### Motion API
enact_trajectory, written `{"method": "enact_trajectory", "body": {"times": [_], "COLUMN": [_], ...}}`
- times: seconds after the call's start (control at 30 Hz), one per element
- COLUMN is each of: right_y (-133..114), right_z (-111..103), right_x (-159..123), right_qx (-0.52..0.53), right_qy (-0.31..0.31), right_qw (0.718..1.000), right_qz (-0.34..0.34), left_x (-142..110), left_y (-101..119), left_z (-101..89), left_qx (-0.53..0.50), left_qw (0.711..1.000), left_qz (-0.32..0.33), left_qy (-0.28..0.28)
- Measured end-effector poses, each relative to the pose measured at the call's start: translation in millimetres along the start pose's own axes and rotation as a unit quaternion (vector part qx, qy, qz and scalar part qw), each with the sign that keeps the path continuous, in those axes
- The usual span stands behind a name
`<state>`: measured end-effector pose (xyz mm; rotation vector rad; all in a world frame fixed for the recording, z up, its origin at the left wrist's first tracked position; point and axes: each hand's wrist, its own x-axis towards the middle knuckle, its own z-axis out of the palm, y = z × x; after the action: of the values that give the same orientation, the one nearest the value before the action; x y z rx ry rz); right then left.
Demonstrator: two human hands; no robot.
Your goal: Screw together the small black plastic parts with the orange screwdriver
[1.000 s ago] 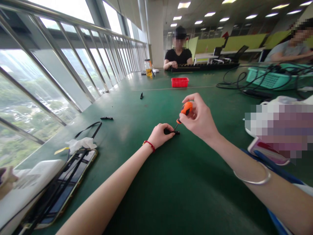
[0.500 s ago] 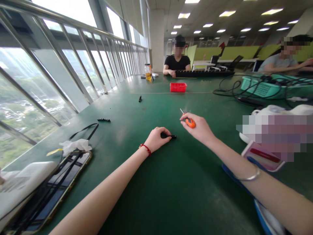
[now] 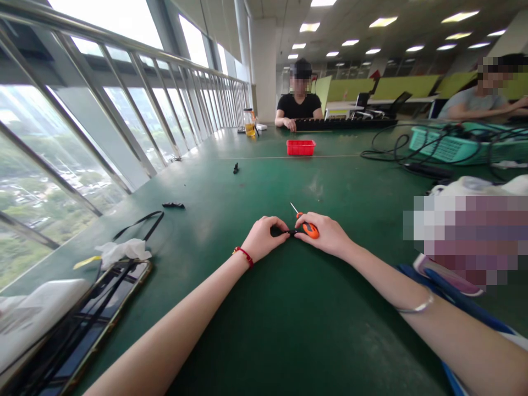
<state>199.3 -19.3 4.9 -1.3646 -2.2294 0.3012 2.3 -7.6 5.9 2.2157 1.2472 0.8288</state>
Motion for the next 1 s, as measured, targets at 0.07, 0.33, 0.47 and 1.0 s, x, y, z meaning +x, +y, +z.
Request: {"method": "enact_trajectory", "body": {"times": [0.07,0.33,0.47,1.0], "right_y": [-1.0,-3.9,-4.0,-4.9], "right_z": [0.8,-0.5,-0.5,0.3], "right_x": [-0.1,-0.7,-0.8,-0.6], "right_qx": [-0.007,-0.009,-0.011,-0.016], "right_qy": [0.004,0.001,-0.002,-0.001], "right_qw": [1.000,1.000,1.000,1.000], "right_qz": [-0.006,-0.019,-0.015,-0.011], "left_x": [0.2,0.2,0.5,1.0], "left_y": [0.2,1.1,1.3,2.9], "left_z": [-0.1,-1.0,-1.7,-2.8], "left_qx": [0.001,-0.002,-0.005,-0.010], "left_qw": [1.000,1.000,1.000,1.000], "left_qz": [0.000,-0.009,-0.013,-0.015], "left_qy": [0.001,0.002,0.001,0.014]}}
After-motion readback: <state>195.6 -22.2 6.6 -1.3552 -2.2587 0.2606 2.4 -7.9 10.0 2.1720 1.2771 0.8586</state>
